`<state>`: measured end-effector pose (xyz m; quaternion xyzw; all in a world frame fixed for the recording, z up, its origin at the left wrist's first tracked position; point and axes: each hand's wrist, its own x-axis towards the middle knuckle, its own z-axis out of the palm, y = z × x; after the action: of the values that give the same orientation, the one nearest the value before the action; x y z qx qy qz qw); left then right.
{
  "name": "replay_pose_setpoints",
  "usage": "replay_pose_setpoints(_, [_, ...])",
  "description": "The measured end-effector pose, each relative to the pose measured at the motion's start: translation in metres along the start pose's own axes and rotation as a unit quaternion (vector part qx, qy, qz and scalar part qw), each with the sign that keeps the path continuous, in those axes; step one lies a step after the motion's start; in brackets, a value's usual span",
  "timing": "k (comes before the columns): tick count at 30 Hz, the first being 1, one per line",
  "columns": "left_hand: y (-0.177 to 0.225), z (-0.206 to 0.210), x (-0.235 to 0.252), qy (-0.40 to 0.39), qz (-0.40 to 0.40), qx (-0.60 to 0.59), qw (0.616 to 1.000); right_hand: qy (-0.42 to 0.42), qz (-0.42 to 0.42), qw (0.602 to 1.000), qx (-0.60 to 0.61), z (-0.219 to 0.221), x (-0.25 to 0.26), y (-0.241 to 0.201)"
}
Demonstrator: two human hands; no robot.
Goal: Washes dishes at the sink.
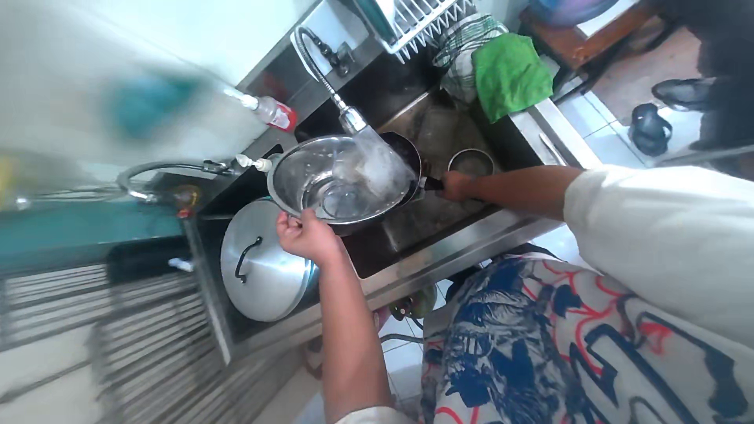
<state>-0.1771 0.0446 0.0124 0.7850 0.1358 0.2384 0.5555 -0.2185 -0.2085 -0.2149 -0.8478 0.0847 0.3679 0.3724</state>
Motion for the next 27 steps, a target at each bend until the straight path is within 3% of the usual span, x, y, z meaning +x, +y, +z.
replay_pose_setpoints(5, [0.005,-0.007,0.004,-0.003,0.004,-0.022,1.0,0.002,0.006,1.0,-0.015,-0.007,-0.007,0.004])
replay_pose_setpoints(8, [0.006,-0.012,0.007,-0.004,0.003,-0.024,1.0,0.071,-0.014,0.997,0.0,-0.004,-0.031,0.008])
replay_pose_setpoints(9, [0.006,-0.013,0.008,-0.004,0.001,-0.022,1.0,0.063,-0.006,0.998,-0.005,-0.014,-0.053,-0.001])
replay_pose_setpoints(10, [0.007,-0.014,0.009,-0.003,0.0,-0.019,1.0,-0.039,0.055,0.998,0.0,-0.04,-0.079,-0.022])
replay_pose_setpoints(11, [0.007,-0.015,0.01,-0.004,0.0,-0.017,1.0,-0.074,0.08,0.994,0.006,-0.051,-0.089,-0.029])
replay_pose_setpoints(14, [0.005,-0.018,0.012,-0.009,0.005,-0.025,1.0,0.1,-0.003,0.995,0.025,-0.016,-0.048,0.019])
replay_pose_setpoints(19, [0.004,-0.017,0.011,-0.019,0.003,-0.036,0.999,0.07,0.043,0.997,0.015,-0.042,-0.05,0.02])
replay_pose_setpoints(27, [-0.001,-0.019,0.006,-0.024,0.01,-0.042,0.999,0.134,0.099,0.985,0.049,-0.07,-0.055,0.03])
